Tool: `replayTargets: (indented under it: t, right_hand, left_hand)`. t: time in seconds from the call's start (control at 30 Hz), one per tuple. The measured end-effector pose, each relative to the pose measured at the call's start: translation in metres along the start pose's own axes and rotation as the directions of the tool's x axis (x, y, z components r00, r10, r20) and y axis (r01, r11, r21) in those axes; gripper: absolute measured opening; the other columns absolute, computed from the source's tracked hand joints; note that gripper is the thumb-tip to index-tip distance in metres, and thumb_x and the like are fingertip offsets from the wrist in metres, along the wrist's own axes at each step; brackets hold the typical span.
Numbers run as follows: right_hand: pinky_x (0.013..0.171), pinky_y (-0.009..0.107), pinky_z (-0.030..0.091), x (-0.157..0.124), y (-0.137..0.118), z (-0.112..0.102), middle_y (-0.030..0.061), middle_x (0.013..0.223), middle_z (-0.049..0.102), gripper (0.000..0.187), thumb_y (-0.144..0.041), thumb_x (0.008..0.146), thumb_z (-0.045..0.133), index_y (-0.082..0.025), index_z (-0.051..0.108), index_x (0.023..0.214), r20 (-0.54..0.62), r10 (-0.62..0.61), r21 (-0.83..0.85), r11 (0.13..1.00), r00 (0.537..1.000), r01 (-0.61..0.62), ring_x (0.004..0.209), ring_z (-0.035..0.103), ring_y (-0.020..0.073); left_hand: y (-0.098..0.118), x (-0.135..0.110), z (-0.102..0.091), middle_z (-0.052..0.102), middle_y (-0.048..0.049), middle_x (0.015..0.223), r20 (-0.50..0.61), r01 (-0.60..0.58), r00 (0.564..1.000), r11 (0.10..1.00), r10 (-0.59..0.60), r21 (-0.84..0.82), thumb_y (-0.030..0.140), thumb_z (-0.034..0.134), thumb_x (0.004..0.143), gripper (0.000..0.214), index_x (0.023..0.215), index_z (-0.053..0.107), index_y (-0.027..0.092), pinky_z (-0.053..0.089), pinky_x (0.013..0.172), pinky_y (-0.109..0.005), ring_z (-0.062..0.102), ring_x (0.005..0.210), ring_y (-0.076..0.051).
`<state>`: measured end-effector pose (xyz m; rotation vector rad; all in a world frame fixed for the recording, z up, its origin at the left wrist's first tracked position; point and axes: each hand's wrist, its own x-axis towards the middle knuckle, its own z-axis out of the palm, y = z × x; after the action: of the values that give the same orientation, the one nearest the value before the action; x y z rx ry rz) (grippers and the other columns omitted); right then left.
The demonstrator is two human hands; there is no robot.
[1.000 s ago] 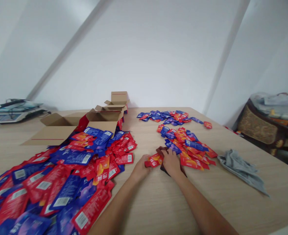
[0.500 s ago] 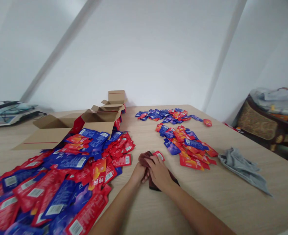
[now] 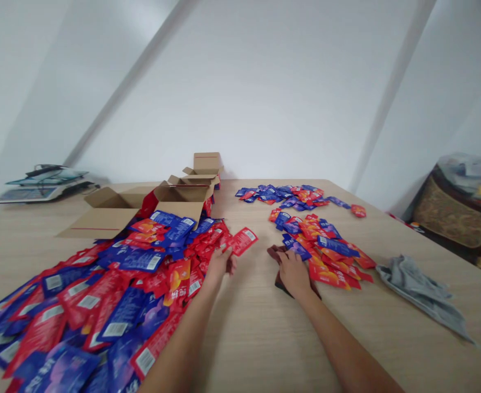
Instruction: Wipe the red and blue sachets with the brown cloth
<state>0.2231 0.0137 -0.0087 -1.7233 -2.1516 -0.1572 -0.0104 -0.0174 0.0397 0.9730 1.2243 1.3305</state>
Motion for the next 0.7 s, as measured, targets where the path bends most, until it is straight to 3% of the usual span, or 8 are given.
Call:
replayTargets:
  t: [0.1, 0.17, 0.23, 0.33, 0.4, 0.53, 0.63, 0.7]
  right_hand:
    - [0.081, 0.034, 0.035, -0.003, -0.001, 0.001, 0.0098, 0.11, 0.053, 0.036, -0.018, 0.084, 0.04, -0.023, 0.053, 0.117, -0.03, -0.014, 0.012, 1.0, 0.999, 0.015, 0.098, 0.046, 0.0237]
    - [0.081, 0.035, 0.035, -0.004, -0.001, 0.003, 0.0091, 0.11, 0.053, 0.035, -0.02, 0.085, 0.04, -0.024, 0.053, 0.117, -0.04, -0.006, 0.028, 1.0, 0.999, 0.007, 0.098, 0.046, 0.0238]
    - [0.083, 0.035, 0.035, -0.003, 0.001, 0.006, 0.009, 0.11, 0.054, 0.035, -0.021, 0.085, 0.039, -0.024, 0.053, 0.117, -0.054, 0.006, 0.07, 0.998, 0.999, -0.002, 0.099, 0.046, 0.0235]
    - [0.089, 0.035, 0.034, 0.0, 0.009, 0.013, 0.0095, 0.112, 0.054, 0.036, -0.023, 0.087, 0.036, -0.02, 0.052, 0.118, -0.109, 0.057, 0.22, 0.975, 0.992, -0.031, 0.105, 0.046, 0.0227]
    - [0.094, 0.036, 0.032, 0.003, 0.016, 0.019, 0.0104, 0.117, 0.052, 0.039, -0.027, 0.088, 0.032, -0.017, 0.05, 0.121, -0.161, 0.129, 0.366, 0.929, 0.979, -0.062, 0.111, 0.043, 0.0223]
    - [0.1, 0.037, 0.028, 0.009, 0.026, 0.027, 0.0125, 0.126, 0.047, 0.046, -0.034, 0.088, 0.028, -0.013, 0.044, 0.127, -0.236, 0.321, 0.625, 0.773, 0.917, -0.11, 0.12, 0.038, 0.0213]
    - [0.098, 0.037, 0.03, 0.012, 0.028, 0.03, 0.0112, 0.123, 0.049, 0.046, -0.038, 0.088, 0.03, -0.016, 0.043, 0.127, -0.238, 0.439, 0.759, 0.641, 0.867, -0.116, 0.116, 0.042, 0.0206]
    - [0.096, 0.036, 0.032, 0.013, 0.029, 0.03, 0.0098, 0.119, 0.052, 0.044, -0.039, 0.088, 0.032, -0.018, 0.046, 0.123, -0.228, 0.486, 0.818, 0.565, 0.844, -0.105, 0.112, 0.045, 0.0203]
  left_hand:
    - [0.03, 0.005, -0.025, 0.057, 0.0013, 0.049, -0.204, -0.269, 0.951, 0.947, 0.232, -0.178, 0.046, 0.058, 0.074, 0.034, 0.063, 0.05, 0.015, 0.037, 0.039, -0.017, 0.048, 0.038, -0.007]
    - [0.037, 0.009, -0.032, 0.065, -0.0037, 0.063, -0.22, -0.248, 0.956, 0.938, 0.195, -0.243, 0.047, 0.058, 0.074, 0.034, 0.072, 0.053, 0.014, 0.044, 0.047, -0.019, 0.055, 0.048, -0.009]
    - [0.03, 0.014, -0.026, 0.067, -0.0075, 0.072, -0.105, -0.093, 0.992, 0.968, 0.07, -0.232, 0.048, 0.059, 0.074, 0.035, 0.079, 0.052, 0.014, 0.046, 0.049, -0.02, 0.058, 0.052, -0.01]
    - [-0.001, 0.026, 0.001, 0.067, -0.0067, 0.075, 0.099, 0.109, 0.99, 0.988, -0.098, -0.107, 0.047, 0.061, 0.073, 0.035, 0.084, 0.049, 0.016, 0.045, 0.048, -0.021, 0.058, 0.051, -0.01]
    - [-0.024, 0.04, 0.027, 0.066, -0.0069, 0.077, 0.156, 0.14, 0.977, 0.989, -0.145, 0.041, 0.045, 0.058, 0.076, 0.034, 0.091, 0.049, 0.016, 0.047, 0.05, -0.022, 0.06, 0.054, -0.011]
    - [-0.048, 0.079, 0.083, 0.065, -0.015, 0.096, 0.174, -0.081, 0.985, 0.865, -0.007, 0.495, 0.032, 0.044, 0.084, 0.032, 0.107, 0.053, 0.011, 0.05, 0.063, -0.029, 0.064, 0.077, -0.019]
    - [-0.048, 0.107, 0.124, 0.058, -0.0142, 0.117, 0.272, -0.226, 0.959, 0.797, 0.081, 0.56, 0.02, 0.043, 0.083, 0.033, 0.112, 0.056, 0.012, 0.044, 0.087, -0.033, 0.053, 0.108, -0.022]
    - [-0.045, 0.12, 0.147, 0.058, -0.0108, 0.12, 0.373, -0.308, 0.924, 0.746, 0.087, 0.59, 0.016, 0.044, 0.081, 0.033, 0.109, 0.06, 0.013, 0.037, 0.096, -0.033, 0.049, 0.114, -0.022]
